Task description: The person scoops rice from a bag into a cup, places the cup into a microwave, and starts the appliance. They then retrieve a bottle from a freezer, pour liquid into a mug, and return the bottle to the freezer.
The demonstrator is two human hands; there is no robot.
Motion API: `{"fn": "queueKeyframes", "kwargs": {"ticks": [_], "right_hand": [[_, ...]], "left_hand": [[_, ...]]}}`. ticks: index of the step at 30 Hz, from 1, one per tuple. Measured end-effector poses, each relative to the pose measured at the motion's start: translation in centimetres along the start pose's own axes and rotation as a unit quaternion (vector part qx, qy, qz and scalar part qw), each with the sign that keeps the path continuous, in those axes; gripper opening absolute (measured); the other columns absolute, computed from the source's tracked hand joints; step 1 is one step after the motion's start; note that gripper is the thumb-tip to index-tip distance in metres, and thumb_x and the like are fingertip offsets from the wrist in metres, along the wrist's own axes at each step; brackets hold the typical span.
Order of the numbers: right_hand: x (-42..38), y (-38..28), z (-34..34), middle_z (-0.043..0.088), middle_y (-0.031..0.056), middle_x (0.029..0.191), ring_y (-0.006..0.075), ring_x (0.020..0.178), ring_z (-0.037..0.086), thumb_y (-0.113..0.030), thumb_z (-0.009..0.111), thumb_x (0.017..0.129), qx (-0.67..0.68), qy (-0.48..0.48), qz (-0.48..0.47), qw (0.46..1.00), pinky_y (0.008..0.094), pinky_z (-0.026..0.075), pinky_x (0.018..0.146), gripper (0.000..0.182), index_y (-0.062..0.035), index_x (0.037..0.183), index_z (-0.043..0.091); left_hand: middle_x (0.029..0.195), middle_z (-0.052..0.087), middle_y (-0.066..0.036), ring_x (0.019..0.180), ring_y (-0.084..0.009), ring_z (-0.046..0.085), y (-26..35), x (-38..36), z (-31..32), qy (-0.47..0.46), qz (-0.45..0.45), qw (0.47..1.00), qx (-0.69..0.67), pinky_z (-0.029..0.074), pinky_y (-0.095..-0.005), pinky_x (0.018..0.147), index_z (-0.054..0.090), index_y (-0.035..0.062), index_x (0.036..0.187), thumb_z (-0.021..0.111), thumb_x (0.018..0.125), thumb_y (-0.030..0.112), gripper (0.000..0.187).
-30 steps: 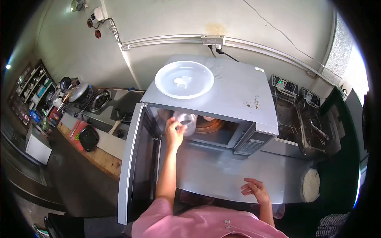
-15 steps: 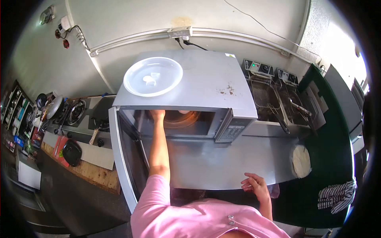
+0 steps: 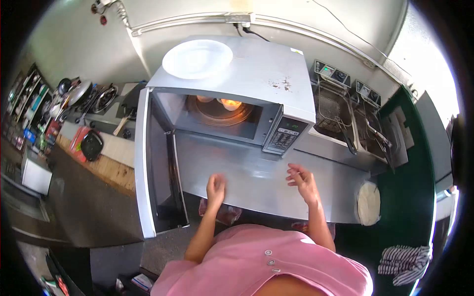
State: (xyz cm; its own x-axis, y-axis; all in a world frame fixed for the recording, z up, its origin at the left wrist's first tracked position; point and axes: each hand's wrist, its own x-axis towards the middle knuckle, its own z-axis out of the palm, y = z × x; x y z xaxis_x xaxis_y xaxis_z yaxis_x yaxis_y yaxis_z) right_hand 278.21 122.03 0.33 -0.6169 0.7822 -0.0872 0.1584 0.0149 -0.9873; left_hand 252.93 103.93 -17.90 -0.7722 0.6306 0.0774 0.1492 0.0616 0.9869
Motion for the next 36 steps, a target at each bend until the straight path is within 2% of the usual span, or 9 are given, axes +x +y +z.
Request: {"fn": "queueKeyframes", "kwargs": {"ticks": [2,7,10,11,18,20,24,33,36], "right_hand": [[1.1,0.6,-0.8,0.062,0.0145,0.101,0.0189,0.083,0.064,-0.021,0.055,0.092,-0.006,0.033,-0.023,0.999,0.03,0.054,0.068,0.036,0.0026,0.119,0.056],[2.1,0.2,-1.2,0.06,0.0133,0.102,0.0188,0.083,0.063,-0.013,0.053,0.09,0.03,0.02,-0.047,0.998,0.0299,0.054,0.068,0.03,0.0029,0.116,0.056],[1.4,0.2,-0.8,0.058,0.0143,0.104,0.0191,0.083,0.063,-0.01,0.051,0.089,0.046,0.0,-0.043,0.998,0.0301,0.055,0.068,0.03,0.003,0.116,0.055],[1.2,0.4,-0.8,0.058,0.0146,0.104,0.0191,0.083,0.063,-0.009,0.05,0.089,0.054,-0.007,-0.045,0.998,0.0302,0.055,0.068,0.03,0.0029,0.117,0.055],[-0.8,1.7,-3.1,0.057,0.0127,0.105,0.0181,0.083,0.062,-0.009,0.051,0.089,0.088,0.02,-0.023,0.996,0.0292,0.054,0.069,0.032,0.002,0.119,0.053],[-1.3,1.8,-4.0,0.057,0.0125,0.105,0.0181,0.083,0.062,-0.008,0.051,0.089,0.079,0.048,-0.029,0.995,0.0294,0.054,0.069,0.032,0.0024,0.119,0.053],[-1.2,1.9,-4.9,0.057,0.0125,0.103,0.0181,0.081,0.063,-0.003,0.051,0.085,0.05,0.103,-0.069,0.991,0.0297,0.054,0.068,0.035,0.0016,0.12,0.052],[6.7,1.8,-1.5,0.047,0.0204,0.122,0.0316,0.114,0.047,-0.008,0.068,0.078,-0.19,0.241,-0.285,0.908,0.0419,0.04,0.098,0.077,-0.005,0.142,0.026],[9.2,1.8,0.0,0.042,0.021,0.126,0.0347,0.119,0.042,-0.01,0.072,0.075,-0.15,0.231,-0.244,0.93,0.0439,0.033,0.104,0.084,-0.0057,0.143,0.023]], "left_hand": [[0.097,0.064,-0.008,0.064,-0.0096,0.054,3.4,-6.2,-3.3,-0.067,-0.197,0.964,-0.164,0.045,-0.0242,0.059,0.056,0.0043,0.113,0.056,0.091,0.013,0.024],[0.096,0.065,-0.01,0.064,-0.0132,0.059,2.9,-15.1,-10.8,-0.049,-0.359,0.878,-0.312,0.048,-0.0253,0.053,0.054,0.0037,0.113,0.052,0.089,0.008,0.024],[0.096,0.064,-0.011,0.069,-0.0152,0.061,3.6,-15.4,-11.4,0.196,-0.364,0.874,-0.254,0.051,-0.027,0.054,0.05,0.0037,0.115,0.049,0.088,0.005,0.027],[0.098,0.062,-0.01,0.072,-0.0153,0.063,4.6,-15.3,-10.7,0.246,-0.313,0.904,-0.156,0.053,-0.0282,0.055,0.047,0.0036,0.116,0.05,0.084,0.001,0.033],[0.105,0.06,-0.01,0.076,-0.0148,0.063,6.3,-13.9,-5.8,0.14,-0.251,0.955,-0.076,0.049,-0.0245,0.054,0.039,0.0095,0.127,0.048,0.079,-0.01,0.052],[0.108,0.057,-0.009,0.075,-0.0157,0.062,6.4,-13.4,-4.5,0.041,-0.248,0.967,-0.043,0.049,-0.0249,0.058,0.039,0.0177,0.132,0.046,0.08,-0.011,0.059],[0.114,0.053,-0.011,0.08,-0.0162,0.06,5.5,-11.8,-2.6,-0.025,-0.172,0.985,-0.016,0.05,-0.027,0.062,0.042,0.0164,0.13,0.045,0.081,-0.01,0.055],[0.107,0.059,-0.011,0.074,-0.0163,0.061,5.4,-9.8,-3.8,-0.036,-0.166,0.985,-0.007,0.051,-0.0289,0.062,0.049,0.0122,0.123,0.043,0.084,-0.007,0.043],[0.097,0.06,-0.009,0.073,-0.0157,0.061,3.8,-10.2,-6.2,-0.038,-0.171,0.984,0.036,0.052,-0.0289,0.065,0.052,0.0077,0.118,0.048,0.087,-0.005,0.034]]}}
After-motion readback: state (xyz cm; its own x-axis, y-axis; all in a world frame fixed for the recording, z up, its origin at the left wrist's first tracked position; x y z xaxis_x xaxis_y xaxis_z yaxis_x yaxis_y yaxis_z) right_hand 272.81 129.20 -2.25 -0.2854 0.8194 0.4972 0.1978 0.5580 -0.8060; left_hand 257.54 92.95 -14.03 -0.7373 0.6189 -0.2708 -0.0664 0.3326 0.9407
